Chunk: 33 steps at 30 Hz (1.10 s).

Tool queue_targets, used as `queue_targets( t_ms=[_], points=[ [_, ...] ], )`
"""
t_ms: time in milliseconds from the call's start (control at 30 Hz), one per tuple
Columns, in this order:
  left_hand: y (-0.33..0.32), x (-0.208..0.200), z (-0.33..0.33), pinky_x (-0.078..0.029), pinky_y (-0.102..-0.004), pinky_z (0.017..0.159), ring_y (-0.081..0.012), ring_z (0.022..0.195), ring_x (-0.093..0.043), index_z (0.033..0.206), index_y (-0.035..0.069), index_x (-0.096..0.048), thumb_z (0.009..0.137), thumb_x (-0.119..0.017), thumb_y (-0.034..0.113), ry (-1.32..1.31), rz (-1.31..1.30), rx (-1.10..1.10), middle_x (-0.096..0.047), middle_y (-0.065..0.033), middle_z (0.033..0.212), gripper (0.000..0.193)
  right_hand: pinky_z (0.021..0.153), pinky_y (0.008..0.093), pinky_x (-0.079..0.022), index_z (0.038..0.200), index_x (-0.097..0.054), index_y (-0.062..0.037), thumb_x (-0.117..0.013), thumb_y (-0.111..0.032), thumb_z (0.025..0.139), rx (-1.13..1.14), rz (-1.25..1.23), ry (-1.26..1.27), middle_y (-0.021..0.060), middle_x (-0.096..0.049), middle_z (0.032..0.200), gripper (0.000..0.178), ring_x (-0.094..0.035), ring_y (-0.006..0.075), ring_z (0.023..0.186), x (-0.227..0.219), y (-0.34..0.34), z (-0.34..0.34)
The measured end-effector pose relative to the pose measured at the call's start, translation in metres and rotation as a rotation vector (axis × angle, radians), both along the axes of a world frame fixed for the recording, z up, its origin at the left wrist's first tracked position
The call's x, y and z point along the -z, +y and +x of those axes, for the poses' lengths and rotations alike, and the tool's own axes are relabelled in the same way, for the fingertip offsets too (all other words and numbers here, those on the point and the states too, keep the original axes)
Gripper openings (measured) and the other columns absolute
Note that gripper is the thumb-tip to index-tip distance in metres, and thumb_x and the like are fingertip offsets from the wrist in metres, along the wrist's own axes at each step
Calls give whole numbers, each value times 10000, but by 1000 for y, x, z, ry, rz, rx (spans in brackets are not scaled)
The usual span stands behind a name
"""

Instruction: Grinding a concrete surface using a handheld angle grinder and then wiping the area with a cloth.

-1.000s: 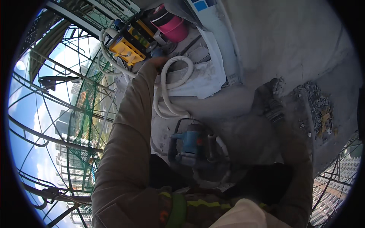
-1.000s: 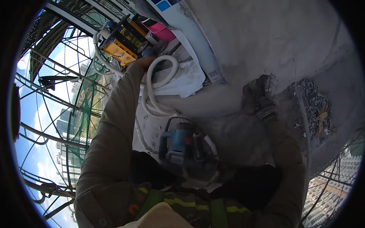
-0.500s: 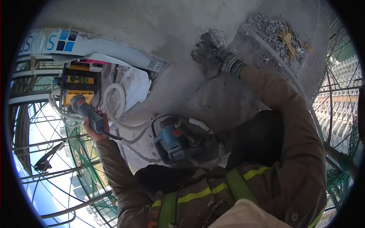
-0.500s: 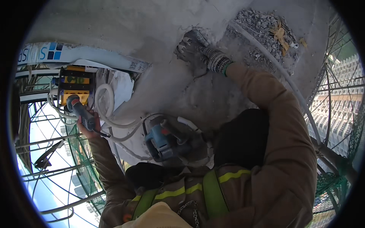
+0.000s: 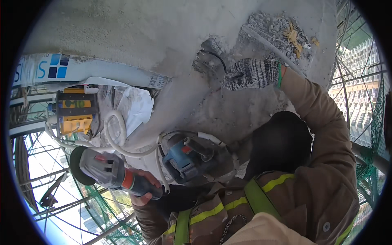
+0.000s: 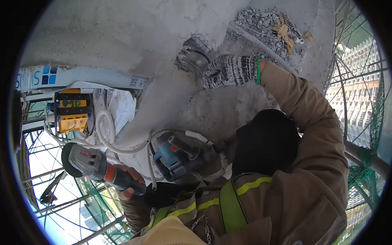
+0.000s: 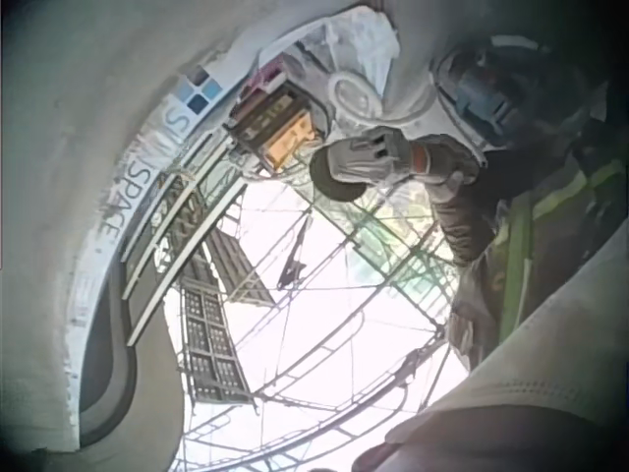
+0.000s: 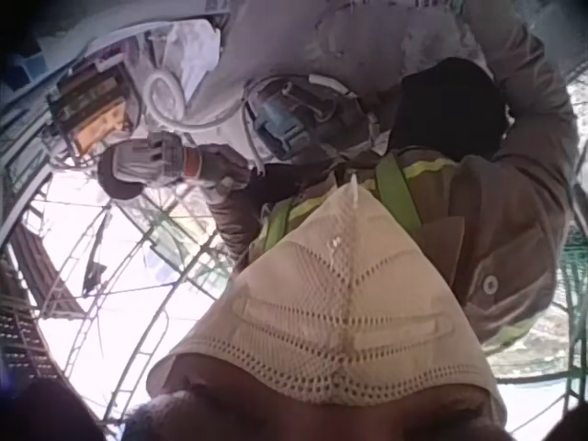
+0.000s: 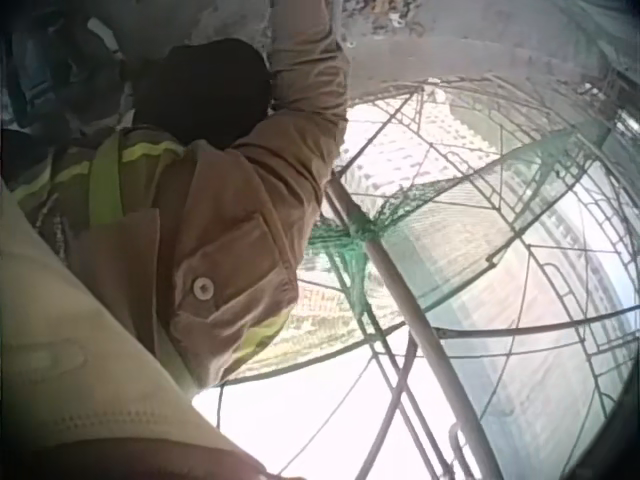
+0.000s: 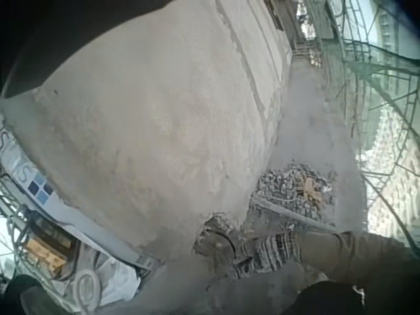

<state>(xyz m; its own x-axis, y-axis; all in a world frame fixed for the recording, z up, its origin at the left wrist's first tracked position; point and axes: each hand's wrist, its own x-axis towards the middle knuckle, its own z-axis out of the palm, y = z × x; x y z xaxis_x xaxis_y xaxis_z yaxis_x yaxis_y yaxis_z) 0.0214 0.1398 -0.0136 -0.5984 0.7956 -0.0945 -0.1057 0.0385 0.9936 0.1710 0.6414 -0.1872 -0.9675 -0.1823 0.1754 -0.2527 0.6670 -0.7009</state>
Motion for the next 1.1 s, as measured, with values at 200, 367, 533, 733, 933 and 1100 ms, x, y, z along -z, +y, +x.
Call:
queue_targets(
  t_ms=[200,367,533,733,933,1100],
  points=[
    [149,39,25,-548,-361,833,-224,922,-676,1250,-14,-551,729,-862,152,73,-206,486,-681,-118,1021,629,1036,376,-521,1414,-599,-12,-724,-213,987,-45,-674,-206,123,-679,1338,488,-642,224,1224,-93,-76,64],
    [247,72,85,-525,-417,871,-253,980,-651,1253,-26,-514,752,-874,215,484,-157,417,-637,-124,1084,662,1001,330,-534,1303,-642,-31,-612,-203,1061,681,-1265,-173,89,-678,1235,299,-633,159,1149,-106,-117,87],
    [253,95,136,-521,-441,879,-322,967,-648,1279,-26,-456,720,-871,192,-104,-114,436,-608,-181,1036,730,979,382,-576,1352,-570,-19,-560,-287,1083,867,-1384,92,141,-660,1223,380,-668,243,1087,-91,-104,97],
    [260,117,175,-531,-445,841,-342,965,-660,1308,-68,-391,739,-864,189,196,-20,120,-605,-229,1073,783,941,319,-563,1382,-582,-22,-488,-226,1116,891,-1285,-34,99,-663,1205,348,-643,160,1110,-85,-93,96],
    [280,132,190,-532,-460,841,-393,1008,-676,1208,-73,-431,729,-873,212,17,-66,95,-629,-261,1050,712,1114,405,-444,1490,-468,-4,-486,-35,970,806,437,-99,248,-561,1425,522,-564,395,1271,-49,-70,99],
    [281,142,190,-562,-445,711,-318,867,-700,1226,-31,-449,752,-856,154,76,-3,144,-647,-205,1043,652,1041,403,-512,1470,-501,-29,-580,-89,981,682,165,122,199,-634,1334,499,-644,337,1167,-44,-56,99]
  ],
)
